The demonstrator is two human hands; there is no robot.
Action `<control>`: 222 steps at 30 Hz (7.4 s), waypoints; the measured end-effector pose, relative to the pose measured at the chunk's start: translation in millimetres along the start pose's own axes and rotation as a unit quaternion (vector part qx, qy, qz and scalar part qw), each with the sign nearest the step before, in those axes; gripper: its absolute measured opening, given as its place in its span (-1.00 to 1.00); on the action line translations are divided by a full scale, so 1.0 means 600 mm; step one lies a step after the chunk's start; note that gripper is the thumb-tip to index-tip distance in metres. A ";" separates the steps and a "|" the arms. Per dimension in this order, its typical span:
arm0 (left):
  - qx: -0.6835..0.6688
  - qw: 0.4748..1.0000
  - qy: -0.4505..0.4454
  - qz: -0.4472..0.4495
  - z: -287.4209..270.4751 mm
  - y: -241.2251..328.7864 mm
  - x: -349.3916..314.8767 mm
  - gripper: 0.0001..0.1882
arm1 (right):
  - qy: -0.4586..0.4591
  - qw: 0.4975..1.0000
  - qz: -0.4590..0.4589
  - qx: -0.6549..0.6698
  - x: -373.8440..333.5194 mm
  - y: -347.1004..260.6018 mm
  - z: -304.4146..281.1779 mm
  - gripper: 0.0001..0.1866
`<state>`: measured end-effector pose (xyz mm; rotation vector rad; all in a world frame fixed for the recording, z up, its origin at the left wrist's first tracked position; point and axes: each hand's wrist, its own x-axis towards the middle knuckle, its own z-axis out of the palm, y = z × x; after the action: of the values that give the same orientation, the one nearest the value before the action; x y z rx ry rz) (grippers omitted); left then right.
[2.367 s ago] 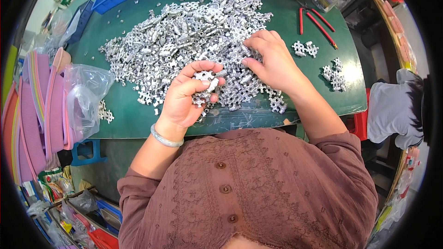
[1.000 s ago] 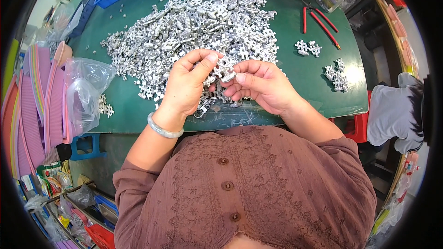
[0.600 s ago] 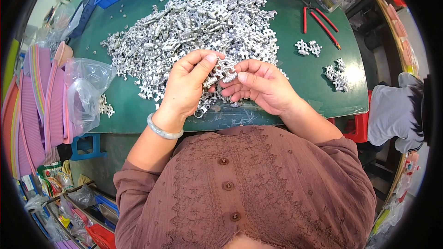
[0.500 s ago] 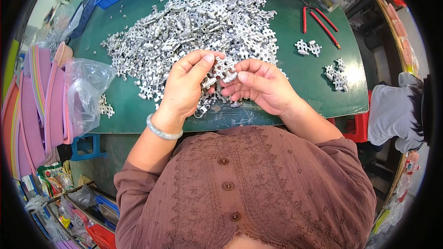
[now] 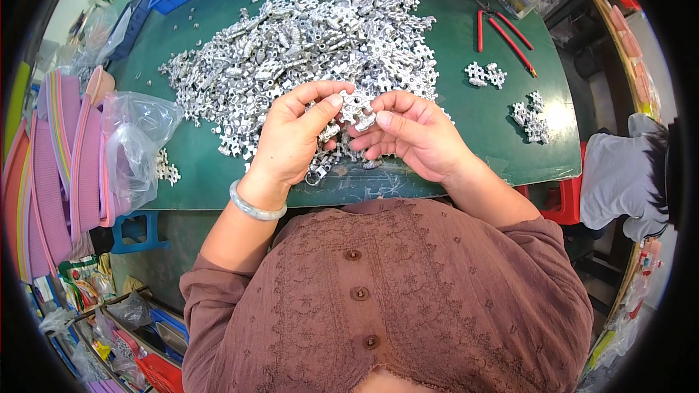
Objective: The person assembles small white plastic connector pieces by pressing them together by hand, then places several of the assembled items into a clear plastic bag and picks up more unassembled parts from a pile on the workbench.
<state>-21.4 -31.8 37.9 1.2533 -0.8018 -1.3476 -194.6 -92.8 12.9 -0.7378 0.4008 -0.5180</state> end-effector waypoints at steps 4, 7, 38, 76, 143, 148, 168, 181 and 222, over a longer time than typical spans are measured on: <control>0.033 0.999 0.007 0.020 0.001 0.000 -0.002 -0.80 | 0.004 1.000 0.003 -0.010 -0.002 -0.004 0.007 -0.89; 0.041 0.999 -0.009 0.029 0.004 0.004 -0.004 -0.78 | 0.002 0.999 -0.010 -0.045 -0.002 -0.002 0.005 -0.84; -0.130 0.991 -0.018 -0.012 0.005 -0.010 -0.016 -0.75 | 0.032 0.901 -0.306 -0.307 0.008 0.036 0.010 -0.54; -0.080 0.996 -0.003 -0.025 0.026 -0.011 -0.018 -0.78 | 0.406 0.643 -0.397 -0.514 -0.261 -0.083 -0.210 -0.55; 0.234 0.865 0.435 0.090 -0.448 0.124 -0.176 -0.46 | 0.318 0.557 -0.343 -0.686 -0.156 -0.116 -0.099 -0.82; 0.354 0.850 0.372 0.120 -0.489 0.206 -0.087 -0.51 | 0.276 0.538 -0.343 -0.719 -0.140 -0.128 -0.069 -0.84; 0.479 0.864 0.121 -0.095 -0.546 0.192 -0.018 -0.41 | 0.250 0.540 -0.290 -0.750 -0.102 -0.122 -0.057 -0.82; 0.780 0.597 0.150 -0.114 -0.446 0.220 -0.019 -0.40 | 0.094 0.579 -0.240 -0.773 -0.005 -0.073 -0.038 -0.63; -0.198 0.977 -0.055 -0.059 -0.024 -0.024 -0.024 -0.79 | -0.102 0.560 -0.240 -0.786 0.159 -0.111 -0.043 -0.87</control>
<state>-13.0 -12.4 24.5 0.9295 -0.5045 -1.5915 -151.7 -202.9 27.9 -2.7283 0.3638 -0.4632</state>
